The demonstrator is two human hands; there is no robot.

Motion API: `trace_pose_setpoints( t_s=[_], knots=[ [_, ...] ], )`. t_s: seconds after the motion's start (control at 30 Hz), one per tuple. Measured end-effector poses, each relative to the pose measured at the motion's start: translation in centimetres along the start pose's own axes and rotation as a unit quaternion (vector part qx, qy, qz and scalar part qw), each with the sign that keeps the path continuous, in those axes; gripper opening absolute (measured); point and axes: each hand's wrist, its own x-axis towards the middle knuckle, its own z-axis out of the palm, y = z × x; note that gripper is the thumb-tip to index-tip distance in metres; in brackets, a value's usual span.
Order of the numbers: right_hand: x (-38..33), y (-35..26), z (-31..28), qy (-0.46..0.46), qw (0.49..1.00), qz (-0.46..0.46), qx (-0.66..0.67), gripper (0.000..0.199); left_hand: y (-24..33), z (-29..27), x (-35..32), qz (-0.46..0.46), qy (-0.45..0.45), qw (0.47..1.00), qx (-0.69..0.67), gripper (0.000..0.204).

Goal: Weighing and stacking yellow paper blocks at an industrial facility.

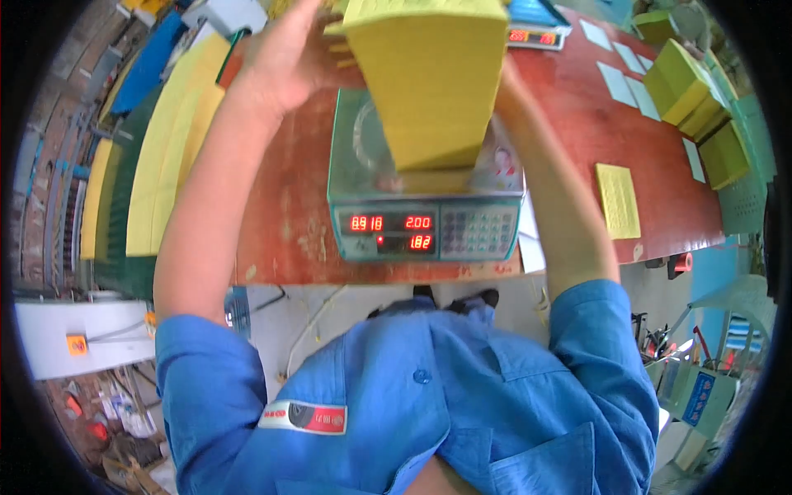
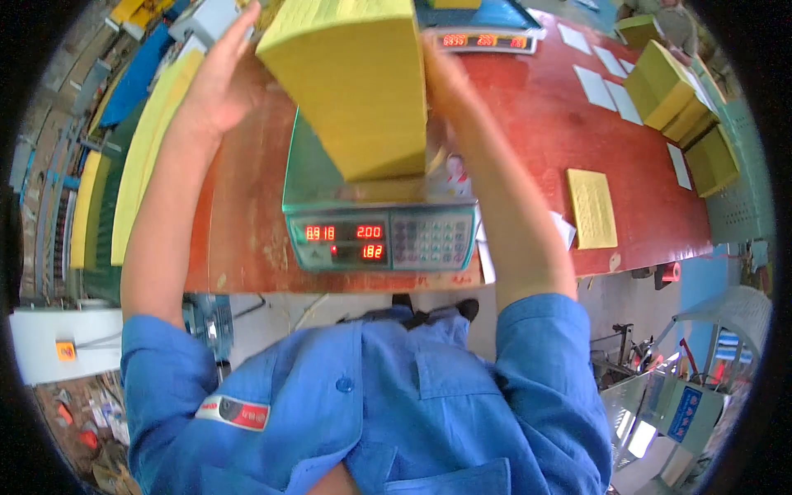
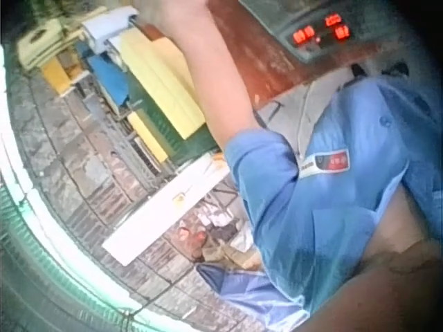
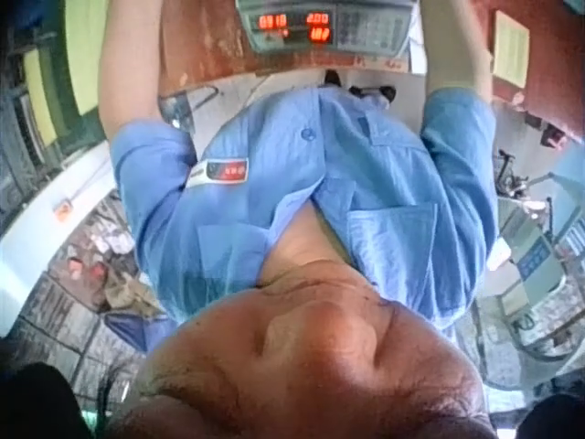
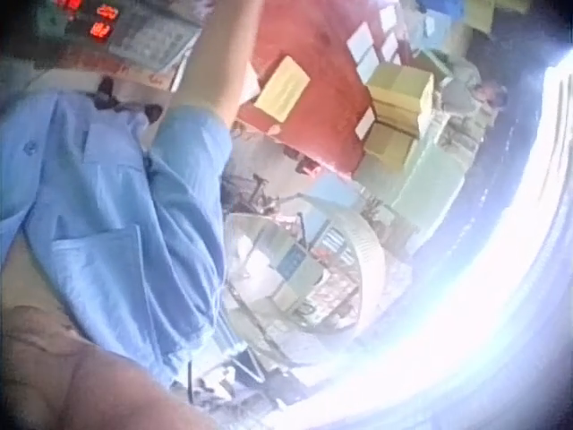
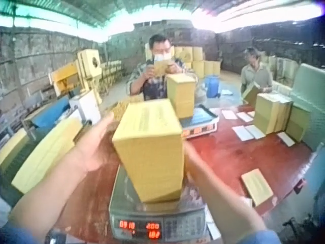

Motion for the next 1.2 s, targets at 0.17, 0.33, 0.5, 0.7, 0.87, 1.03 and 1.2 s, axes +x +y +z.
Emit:
trace_pose_setpoints(
  t_s=[0.17,0.33,0.5,0.7,0.87,1.03,1.2],
  knots=[
    [-8.9,-1.6,4.5,-0.111,0.973,-0.164,-0.122,0.064,0.5,-1.6,-1.3,-0.074,-0.077,0.994,-0.003,0.057],
    [-13.0,1.8,1.7,0.061,0.957,-0.181,-0.219,0.049,0.2,-1.8,-3.0,-0.147,-0.126,0.981,0.012,0.058],
    [-26.0,0.0,1.4,0.024,0.997,0.032,-0.059,0.028,-0.7,-4.1,-2.4,-0.177,-0.101,0.979,-0.014,0.057],
    [-27.3,4.0,1.2,0.003,0.939,0.205,0.277,0.031,-2.4,-5.2,-1.9,-0.169,-0.094,0.981,-0.025,0.06],
    [-28.2,2.9,-0.8,-0.009,0.946,0.185,0.265,0.031,-3.7,-2.0,-3.4,-0.137,-0.035,0.988,0.061,0.057],
    [-30.1,-2.4,-8.7,0.011,0.981,0.104,0.161,0.043,-5.0,5.6,-4.9,-0.128,-0.115,0.984,-0.047,0.062],
    [-31.2,-8.5,-22.4,0.072,0.991,0.019,0.108,0.045,-7.7,19.4,-1.8,-0.082,-0.135,0.986,-0.059,0.064]
  ],
)
